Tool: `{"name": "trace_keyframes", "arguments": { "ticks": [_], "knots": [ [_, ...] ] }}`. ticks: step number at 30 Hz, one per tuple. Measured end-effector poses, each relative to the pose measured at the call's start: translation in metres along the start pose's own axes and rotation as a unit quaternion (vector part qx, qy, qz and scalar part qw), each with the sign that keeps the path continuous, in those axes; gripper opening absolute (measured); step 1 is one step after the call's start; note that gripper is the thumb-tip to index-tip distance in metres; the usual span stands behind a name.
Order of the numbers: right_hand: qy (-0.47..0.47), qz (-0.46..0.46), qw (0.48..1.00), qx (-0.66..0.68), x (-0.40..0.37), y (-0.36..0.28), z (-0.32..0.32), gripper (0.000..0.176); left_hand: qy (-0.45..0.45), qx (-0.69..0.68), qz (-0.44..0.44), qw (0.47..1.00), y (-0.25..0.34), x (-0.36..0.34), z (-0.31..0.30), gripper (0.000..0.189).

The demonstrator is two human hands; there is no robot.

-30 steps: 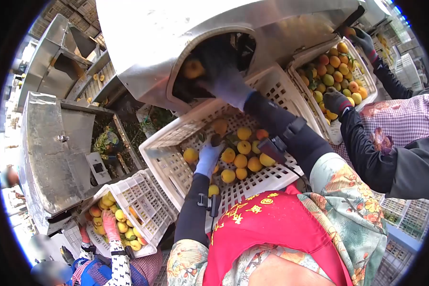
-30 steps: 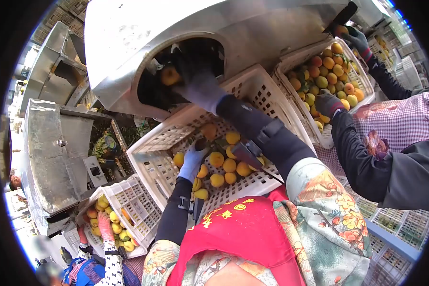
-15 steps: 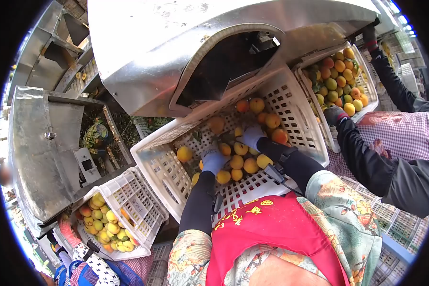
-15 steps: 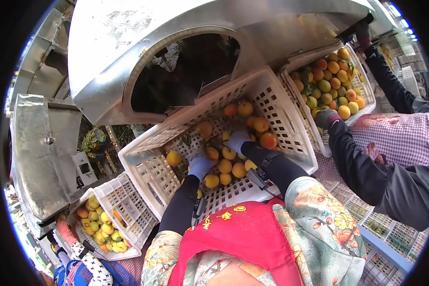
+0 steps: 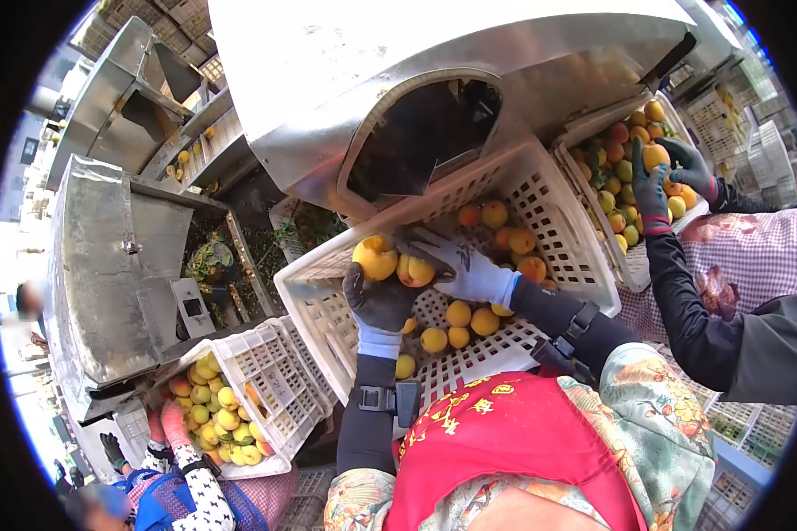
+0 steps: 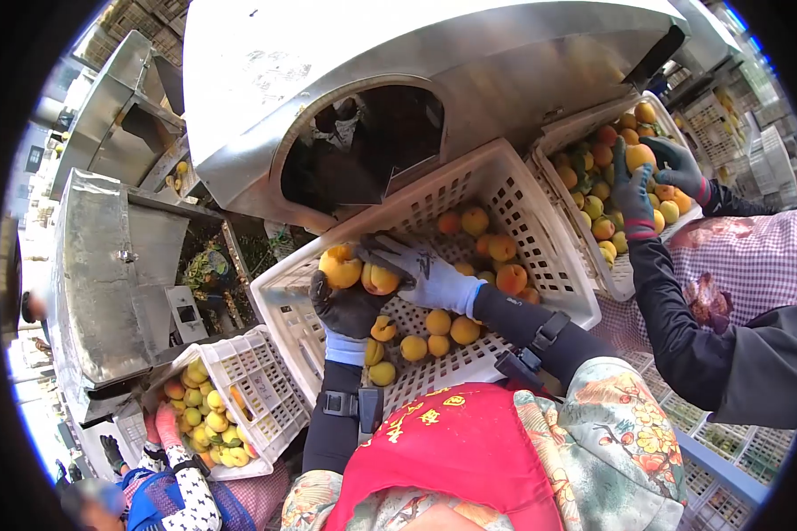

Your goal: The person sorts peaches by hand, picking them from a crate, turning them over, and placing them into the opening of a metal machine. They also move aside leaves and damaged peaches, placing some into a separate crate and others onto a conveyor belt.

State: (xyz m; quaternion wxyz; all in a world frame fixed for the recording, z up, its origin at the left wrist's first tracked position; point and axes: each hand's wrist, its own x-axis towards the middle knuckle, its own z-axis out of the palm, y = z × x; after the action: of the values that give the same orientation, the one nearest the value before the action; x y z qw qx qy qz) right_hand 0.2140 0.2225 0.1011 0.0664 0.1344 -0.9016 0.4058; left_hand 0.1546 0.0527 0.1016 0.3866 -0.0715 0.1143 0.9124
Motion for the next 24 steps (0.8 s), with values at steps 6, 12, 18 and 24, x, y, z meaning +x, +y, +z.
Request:
{"name": "trace_keyframes", "arguments": {
  "ticks": [6,12,18,24],
  "knots": [
    [0.188,0.056,0.979,-0.051,0.001,-0.06,-0.016,0.088,0.021,0.08,0.102,0.991,-0.003,-0.012,0.047,0.079],
    [0.25,0.051,0.966,-0.03,0.027,-0.058,-0.044,0.091,-0.003,0.069,0.092,0.993,-0.006,-0.012,0.058,0.083],
    [0.295,0.095,0.941,-0.139,0.053,-0.046,-0.06,0.088,-0.047,0.092,0.069,0.992,0.001,-0.008,0.038,0.08],
    [0.322,0.031,0.91,-0.257,0.107,0.029,-0.047,0.081,-0.038,0.097,0.021,0.994,0.008,-0.009,0.035,0.071]
  ]
}}
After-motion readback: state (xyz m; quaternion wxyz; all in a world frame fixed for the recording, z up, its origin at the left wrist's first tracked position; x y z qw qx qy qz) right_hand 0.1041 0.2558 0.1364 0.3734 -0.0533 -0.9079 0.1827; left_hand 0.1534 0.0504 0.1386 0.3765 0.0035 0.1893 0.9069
